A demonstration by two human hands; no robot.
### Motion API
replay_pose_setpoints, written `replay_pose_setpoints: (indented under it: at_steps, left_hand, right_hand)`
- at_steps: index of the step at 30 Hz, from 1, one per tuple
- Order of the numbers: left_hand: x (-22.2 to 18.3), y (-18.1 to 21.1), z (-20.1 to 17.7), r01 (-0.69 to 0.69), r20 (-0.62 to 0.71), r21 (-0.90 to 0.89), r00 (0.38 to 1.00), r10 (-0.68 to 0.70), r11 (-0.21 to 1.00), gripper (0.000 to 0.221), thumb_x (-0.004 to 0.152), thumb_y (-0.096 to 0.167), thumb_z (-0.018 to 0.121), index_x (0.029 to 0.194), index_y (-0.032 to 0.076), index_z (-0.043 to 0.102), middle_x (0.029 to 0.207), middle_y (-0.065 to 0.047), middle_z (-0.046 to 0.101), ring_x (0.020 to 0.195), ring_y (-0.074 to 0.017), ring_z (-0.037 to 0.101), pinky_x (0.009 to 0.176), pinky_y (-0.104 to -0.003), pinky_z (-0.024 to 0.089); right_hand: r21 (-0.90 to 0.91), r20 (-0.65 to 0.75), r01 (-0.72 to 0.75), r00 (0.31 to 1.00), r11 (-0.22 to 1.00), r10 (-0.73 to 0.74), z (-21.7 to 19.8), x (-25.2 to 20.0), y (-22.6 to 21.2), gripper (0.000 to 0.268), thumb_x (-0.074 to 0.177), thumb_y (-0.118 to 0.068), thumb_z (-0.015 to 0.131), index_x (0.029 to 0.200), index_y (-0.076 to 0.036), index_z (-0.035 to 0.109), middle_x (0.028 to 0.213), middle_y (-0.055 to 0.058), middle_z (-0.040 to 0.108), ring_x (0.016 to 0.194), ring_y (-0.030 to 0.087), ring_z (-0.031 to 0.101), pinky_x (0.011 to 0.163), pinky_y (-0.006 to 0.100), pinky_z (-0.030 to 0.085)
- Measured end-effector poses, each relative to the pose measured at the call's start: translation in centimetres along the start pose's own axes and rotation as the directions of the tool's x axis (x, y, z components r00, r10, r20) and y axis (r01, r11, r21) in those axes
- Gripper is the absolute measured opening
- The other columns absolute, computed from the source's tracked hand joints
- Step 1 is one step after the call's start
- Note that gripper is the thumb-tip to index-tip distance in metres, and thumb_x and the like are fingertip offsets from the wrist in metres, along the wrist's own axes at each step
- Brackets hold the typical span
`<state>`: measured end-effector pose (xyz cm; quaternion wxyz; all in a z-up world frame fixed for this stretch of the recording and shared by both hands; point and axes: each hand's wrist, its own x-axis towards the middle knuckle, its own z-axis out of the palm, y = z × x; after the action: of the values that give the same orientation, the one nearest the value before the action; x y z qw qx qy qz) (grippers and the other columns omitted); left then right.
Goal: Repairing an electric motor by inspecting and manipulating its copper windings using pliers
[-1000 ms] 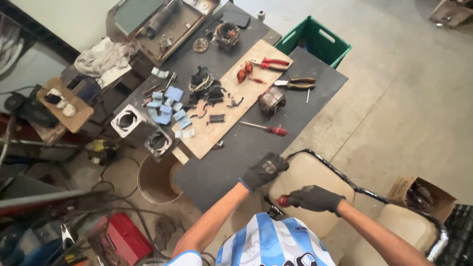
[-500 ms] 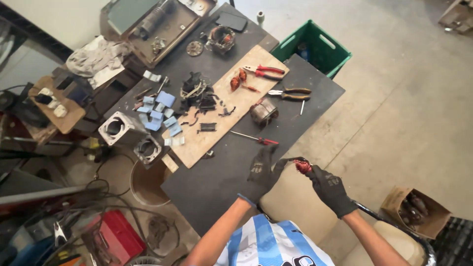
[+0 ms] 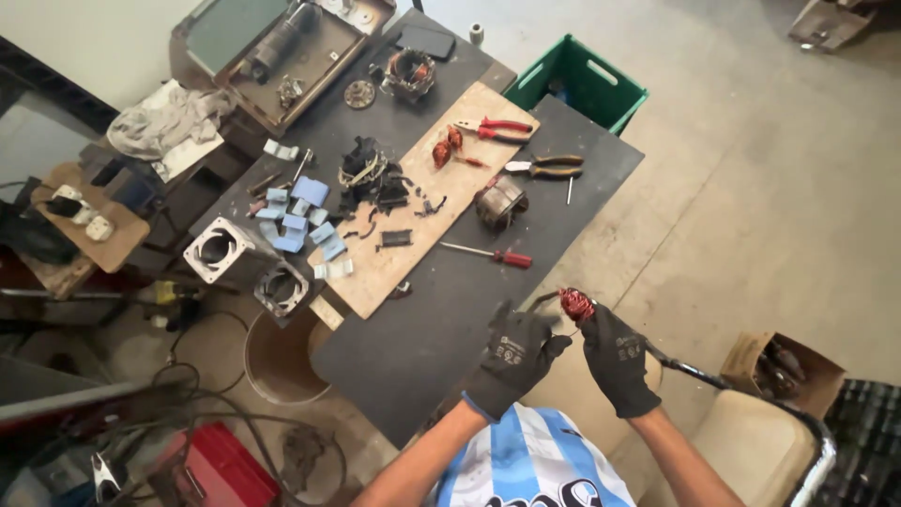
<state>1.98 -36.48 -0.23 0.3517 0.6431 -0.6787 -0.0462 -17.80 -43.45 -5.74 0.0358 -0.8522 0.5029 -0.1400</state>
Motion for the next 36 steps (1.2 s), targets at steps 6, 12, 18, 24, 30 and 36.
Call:
replay_pose_setpoints:
  at_steps: [6, 12, 18, 24, 30, 36]
  left_hand:
    - [-3.1, -2.0, -4.3, -0.082, -0.091, -0.276, 0.994, 0.059, 0.958, 0.033, 0.07, -0.003, 0.06, 0.085, 0.025, 0.067, 0.084, 0.007, 0.074, 0.076, -0.024, 0.068, 0.08, -0.043, 0.042]
    - [-7.5, -6.3, -5.2, -0.092, -0.071, -0.471, 0.995, 0.067, 0.877, 0.023, 0.092, 0.001, 0.061, 0.085, 0.023, 0.065, 0.084, 0.006, 0.068, 0.084, -0.0213, 0.065, 0.093, -0.041, 0.038]
    - [-9.7, -11.2, -5.7, -0.043, 0.012, -0.594, 0.998, 0.062, 0.803, 0.016, 0.083, 0.001, 0.065, 0.079, 0.015, 0.072, 0.081, -0.005, 0.071, 0.077, -0.0265, 0.066, 0.083, -0.04, 0.048]
    - [-10.1, -11.7, -7.4, -0.364, 0.344, 0.071, 0.883, 0.32, 0.929, 0.024, 0.102, 0.034, 0.053, 0.09, 0.026, 0.072, 0.089, 0.006, 0.071, 0.104, -0.0129, 0.063, 0.116, -0.045, 0.033]
    - [-8.4, -9.9, -5.6, -0.044, 0.481, 0.058, 0.877, 0.011, 0.997, 0.038, 0.1, 0.047, 0.048, 0.089, 0.02, 0.073, 0.076, -0.006, 0.073, 0.079, -0.0268, 0.073, 0.094, -0.046, 0.048]
    - [-7.2, -11.0, 2.4, 0.529, 0.569, -0.345, 0.775, -0.275, 0.775, 0.041, 0.102, 0.059, 0.051, 0.107, 0.026, 0.075, 0.108, -0.004, 0.075, 0.11, -0.0318, 0.07, 0.092, -0.048, 0.057]
  right_hand:
    - [-0.274, -0.468, 0.112, 0.852, 0.955, -0.234, -0.9, -3.4, -5.9, 0.012, 0.098, -0.014, 0.072, 0.109, -0.008, 0.069, 0.134, 0.014, 0.065, 0.061, 0.032, 0.06, 0.056, 0.046, 0.049]
    - [0.868, 0.326, -0.371, 0.927, 0.329, 0.184, -7.4, -5.5, -15.6, 0.061, 0.108, -0.051, 0.029, 0.093, -0.004, 0.064, 0.058, 0.006, 0.049, 0.053, 0.014, 0.041, 0.053, 0.031, 0.035]
    - [0.818, 0.47, -0.381, 0.874, 0.43, -0.12, -9.7, -7.3, -20.4, 0.068, 0.099, -0.054, 0.032, 0.133, -0.007, 0.068, 0.135, 0.005, 0.072, 0.12, 0.016, 0.065, 0.102, 0.033, 0.051]
    - [0.512, 0.122, 0.329, 0.887, 0.793, -0.446, -4.2, -10.7, -19.0, 0.046, 0.092, -0.017, 0.059, 0.132, 0.007, 0.059, 0.093, 0.036, 0.07, 0.086, 0.052, 0.069, 0.074, 0.06, 0.058]
    - [-0.116, 0.318, -0.315, 0.887, 0.942, 0.336, 5.3, -8.2, -15.2, 0.027, 0.107, -0.046, 0.04, 0.108, -0.023, 0.054, 0.076, 0.007, 0.073, 0.083, 0.026, 0.077, 0.081, 0.042, 0.061]
    - [0.742, 0.477, -0.62, 0.756, 0.256, 0.447, 3.8, -2.9, -13.7, 0.035, 0.106, -0.033, 0.039, 0.088, -0.013, 0.062, 0.052, 0.006, 0.056, 0.047, 0.02, 0.049, 0.049, 0.033, 0.037]
